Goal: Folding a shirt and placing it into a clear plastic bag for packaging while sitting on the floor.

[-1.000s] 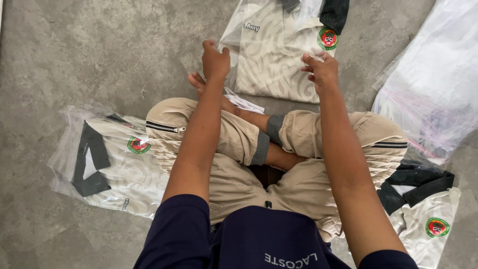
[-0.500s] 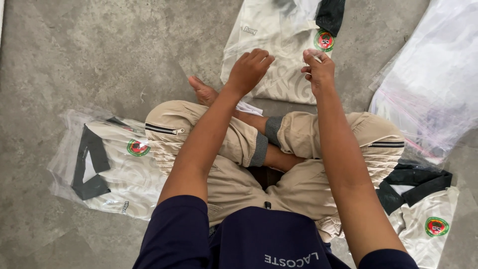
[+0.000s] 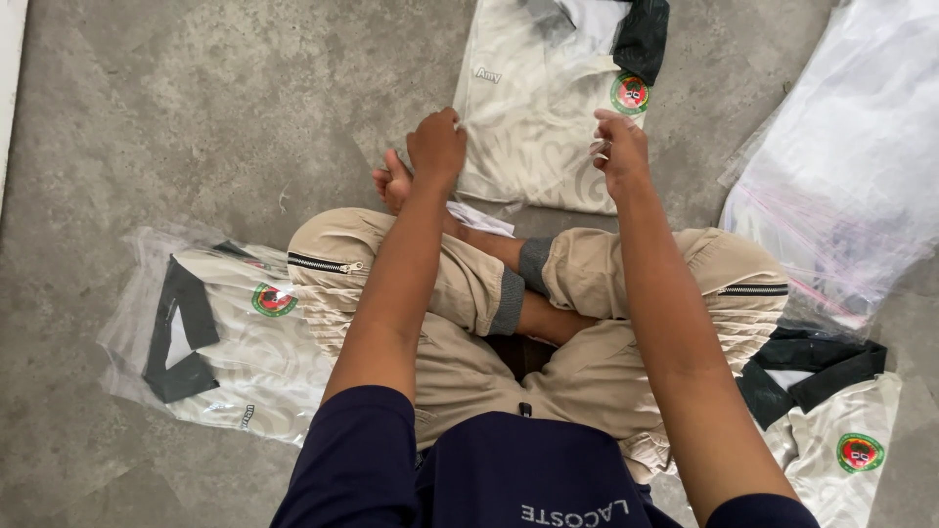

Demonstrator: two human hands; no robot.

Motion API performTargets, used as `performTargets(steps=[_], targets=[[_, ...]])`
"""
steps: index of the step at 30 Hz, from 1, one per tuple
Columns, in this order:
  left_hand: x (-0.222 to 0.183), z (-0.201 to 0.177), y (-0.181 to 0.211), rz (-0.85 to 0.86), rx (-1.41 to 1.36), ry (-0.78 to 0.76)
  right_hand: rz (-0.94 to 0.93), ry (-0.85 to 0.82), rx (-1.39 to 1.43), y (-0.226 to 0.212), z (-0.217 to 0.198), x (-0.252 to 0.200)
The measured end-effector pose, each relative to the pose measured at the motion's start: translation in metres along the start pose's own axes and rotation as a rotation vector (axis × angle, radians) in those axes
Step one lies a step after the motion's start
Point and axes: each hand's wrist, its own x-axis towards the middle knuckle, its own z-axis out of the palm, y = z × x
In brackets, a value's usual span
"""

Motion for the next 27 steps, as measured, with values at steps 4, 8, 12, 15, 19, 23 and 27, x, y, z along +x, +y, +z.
performTargets(steps=[4,8,12,15,19,23,27], targets=[[-0.009,-0.023,0.012,-0.179,-0.351,0.109,-0.018,0.08,0.031,0.01,-0.008,0.016],[-0.004,-0.022,0.006,-0.439,-0.687,0.216,-0.046,0.12,0.035,0.013,-0.012,0.019],[-0.018,-0.04,0.017,-0.65,-0.9,0.158,-0.088,0.115,0.021,0.017,-0.011,0.021],[-0.005,-0.027,-0.001,-0.743,-1.063,0.087,-0.069,0.114,0.026,0.008,-0.008,0.009],[-0.008,-0.033,0.009,-0.765,-1.201,0.046,-0.067,0.132,0.018,0.008,-0.008,0.01],[0.008,-0.016,-0.008,-0.89,-1.395,-0.133,-0.01,0.18,0.028,0.011,-0.009,0.014],[0.003,-0.019,-0.007,-0.841,-1.34,-0.216,0.002,0.205,0.042,0.019,-0.013,0.027]])
